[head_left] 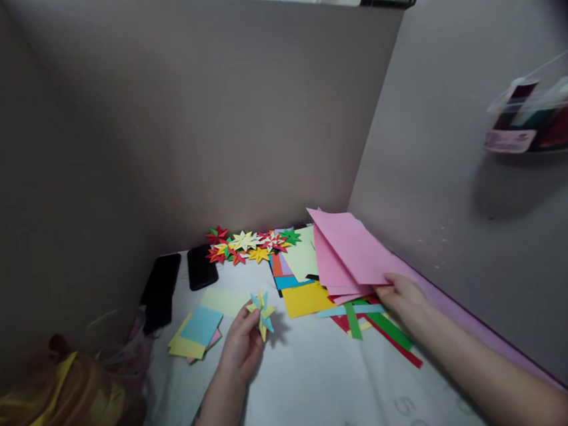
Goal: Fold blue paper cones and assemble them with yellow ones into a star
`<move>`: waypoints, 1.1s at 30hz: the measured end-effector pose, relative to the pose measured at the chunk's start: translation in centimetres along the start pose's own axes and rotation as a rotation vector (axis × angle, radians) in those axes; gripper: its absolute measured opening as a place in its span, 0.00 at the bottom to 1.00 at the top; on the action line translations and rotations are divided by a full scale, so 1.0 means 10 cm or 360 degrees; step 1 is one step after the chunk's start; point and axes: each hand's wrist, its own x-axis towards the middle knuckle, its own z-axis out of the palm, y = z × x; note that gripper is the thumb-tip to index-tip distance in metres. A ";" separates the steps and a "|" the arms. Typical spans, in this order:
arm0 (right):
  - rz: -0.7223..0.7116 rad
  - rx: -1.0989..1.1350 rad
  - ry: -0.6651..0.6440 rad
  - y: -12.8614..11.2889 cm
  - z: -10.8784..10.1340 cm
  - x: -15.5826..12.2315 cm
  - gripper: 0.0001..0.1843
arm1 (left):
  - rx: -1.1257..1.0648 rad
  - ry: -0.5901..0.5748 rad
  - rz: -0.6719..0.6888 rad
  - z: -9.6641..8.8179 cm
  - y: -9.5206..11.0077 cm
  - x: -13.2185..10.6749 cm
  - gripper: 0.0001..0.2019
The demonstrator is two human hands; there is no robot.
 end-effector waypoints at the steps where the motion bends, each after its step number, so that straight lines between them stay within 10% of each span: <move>1: 0.0079 0.0065 -0.0042 0.00 0.08 -0.10 0.13 | 0.0000 -0.0003 -0.0002 0.00 0.00 0.00 0.14; 11: 0.0895 0.0598 -0.0494 -0.39 0.54 -0.84 0.12 | -0.0031 -0.0033 -0.0003 -0.04 -0.04 0.02 0.14; 14: 0.0993 0.0321 -0.1015 -0.38 0.66 -1.11 0.08 | -0.0064 0.0046 0.0099 -0.03 -0.08 0.03 0.16; 21: 0.0159 -0.0255 -0.1512 -0.13 1.28 -1.41 0.22 | 0.0271 0.0342 0.0526 0.00 -0.20 0.03 0.16; 33: -0.0044 -0.0306 -0.1420 0.07 1.75 -1.21 0.16 | 0.0367 0.0504 0.0491 0.05 -0.20 0.02 0.17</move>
